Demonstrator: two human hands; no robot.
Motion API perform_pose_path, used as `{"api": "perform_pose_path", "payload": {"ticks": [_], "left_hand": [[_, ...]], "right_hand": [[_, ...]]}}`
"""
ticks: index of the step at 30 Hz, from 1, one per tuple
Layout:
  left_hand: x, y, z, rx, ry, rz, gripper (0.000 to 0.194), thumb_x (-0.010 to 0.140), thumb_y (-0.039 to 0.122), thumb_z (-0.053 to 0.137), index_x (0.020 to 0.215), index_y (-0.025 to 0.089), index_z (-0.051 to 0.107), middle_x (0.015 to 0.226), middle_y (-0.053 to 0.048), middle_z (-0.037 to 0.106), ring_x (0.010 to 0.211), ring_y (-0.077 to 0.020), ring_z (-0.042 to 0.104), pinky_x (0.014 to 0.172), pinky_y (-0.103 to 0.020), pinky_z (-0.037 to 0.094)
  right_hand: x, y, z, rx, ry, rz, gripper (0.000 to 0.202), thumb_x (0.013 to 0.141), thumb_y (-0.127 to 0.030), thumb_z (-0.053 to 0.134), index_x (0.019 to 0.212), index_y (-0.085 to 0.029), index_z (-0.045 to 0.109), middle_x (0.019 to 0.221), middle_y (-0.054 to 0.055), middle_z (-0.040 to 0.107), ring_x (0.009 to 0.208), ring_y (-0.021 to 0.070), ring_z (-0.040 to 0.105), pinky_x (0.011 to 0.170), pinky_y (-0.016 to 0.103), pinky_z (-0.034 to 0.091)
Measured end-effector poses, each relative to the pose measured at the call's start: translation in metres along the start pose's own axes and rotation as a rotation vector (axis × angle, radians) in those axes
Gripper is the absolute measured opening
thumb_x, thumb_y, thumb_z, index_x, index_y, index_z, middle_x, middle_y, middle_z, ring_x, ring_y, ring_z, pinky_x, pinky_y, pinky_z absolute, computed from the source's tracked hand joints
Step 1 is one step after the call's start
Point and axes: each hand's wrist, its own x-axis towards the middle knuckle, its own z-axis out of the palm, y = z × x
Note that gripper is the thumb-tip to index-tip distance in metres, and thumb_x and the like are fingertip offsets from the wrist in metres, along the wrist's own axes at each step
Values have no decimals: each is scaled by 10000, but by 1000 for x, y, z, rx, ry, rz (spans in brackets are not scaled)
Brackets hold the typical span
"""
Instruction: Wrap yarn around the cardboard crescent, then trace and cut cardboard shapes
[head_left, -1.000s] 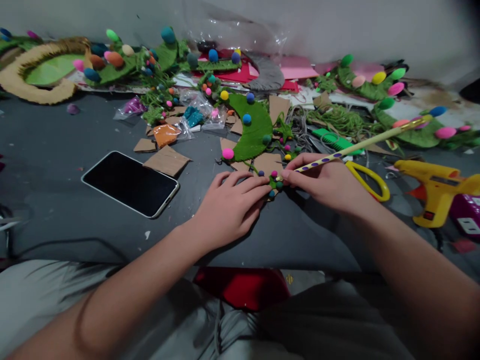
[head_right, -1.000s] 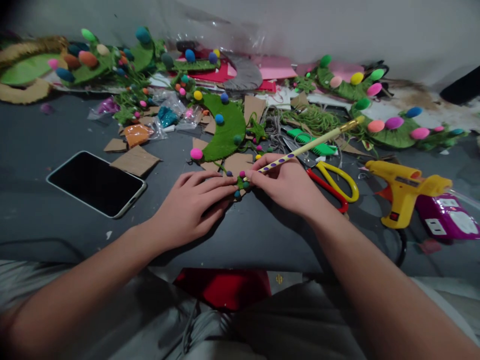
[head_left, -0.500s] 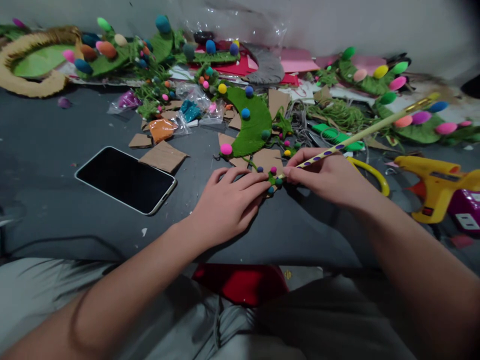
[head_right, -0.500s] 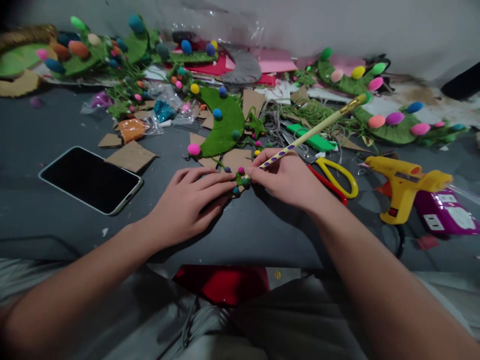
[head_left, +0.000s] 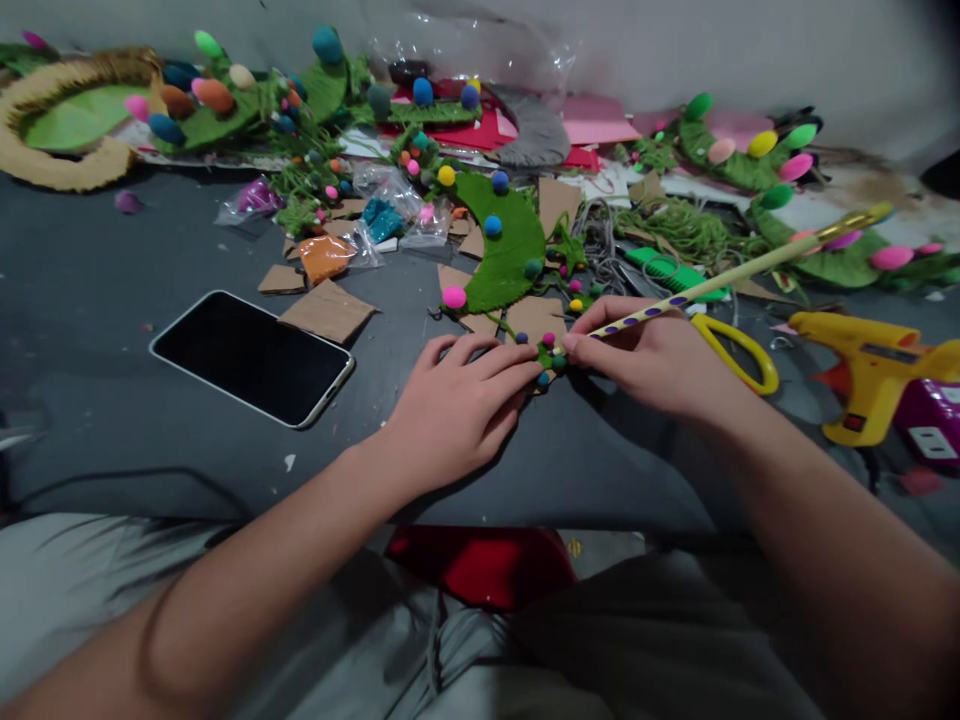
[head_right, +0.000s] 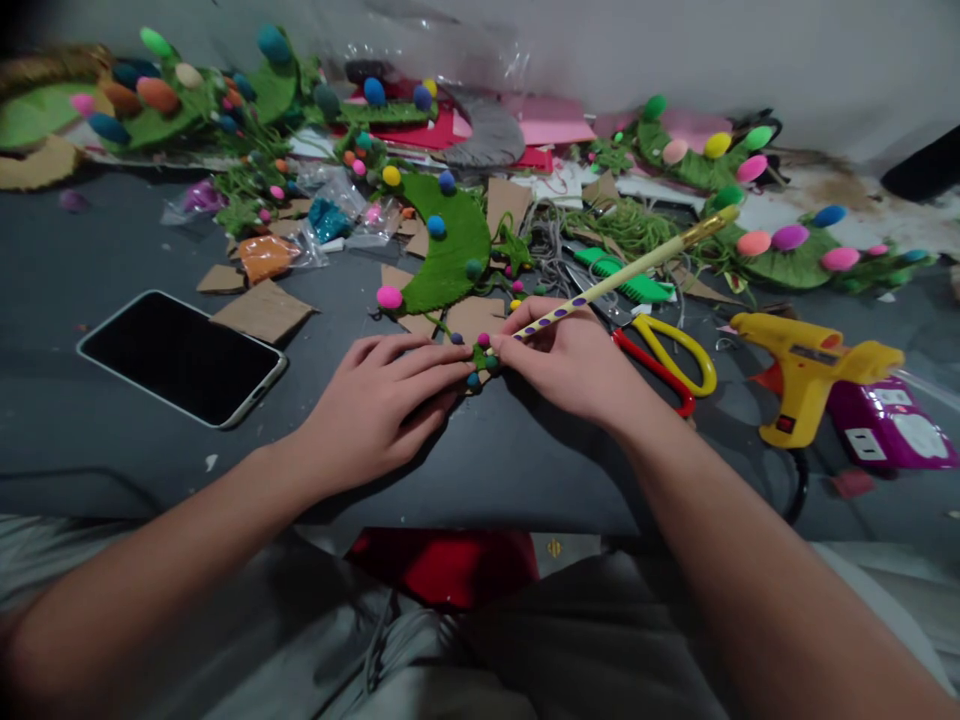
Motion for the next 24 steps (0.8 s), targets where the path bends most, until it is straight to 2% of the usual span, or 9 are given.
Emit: {"api": "perform_pose_path", "payload": {"ticks": [3, 8, 14, 19, 24], "left_hand": [[0, 0, 0, -2, 11, -5, 381, 1068, 306, 451, 1414, 265, 606, 1509, -9, 615, 1320, -284, 534, 1031, -491, 356], [0, 0, -1, 8, 8, 0, 383, 1063, 307, 461, 1416, 268, 603, 1508, 11, 614, 1314, -280, 535, 1027, -480, 353], [0, 1, -1, 5, -4, -21, 383, 1071, 310, 444, 1419, 282, 599, 1510, 47, 608, 1330, -265, 527, 1037, -476, 352], [0, 1, -1, 8, -3, -13, 391, 1060, 296, 457, 1426, 279, 595, 1510, 53, 606, 1329, -266, 524, 1043, -476, 354], [0, 1, -1, -4, -4, -19, 388, 1061, 304, 458, 1422, 277, 598, 1507, 46, 610, 1329, -268, 525, 1049, -474, 351]], "right_hand": [[0, 0, 0, -27, 2, 8, 182, 838, -364, 743, 765, -221, 657, 620, 4, 642, 533, 138, 526, 502, 280, 358], [-1, 4, -1, -14, -6, -35, 212, 832, -407, 763, 789, -223, 666, 667, 9, 666, 574, 146, 556, 503, 277, 355], [-1, 4, -3, -9, -18, -12, 186, 841, -364, 751, 796, -205, 665, 638, 5, 659, 544, 127, 517, 483, 256, 343], [-1, 5, 0, 14, 2, -35, 179, 830, -354, 766, 798, -199, 681, 688, 24, 703, 604, 147, 592, 508, 250, 396], [0, 5, 1, 48, 47, -14, 165, 872, -351, 733, 807, -213, 668, 750, 40, 752, 671, 178, 682, 573, 272, 489]]}}
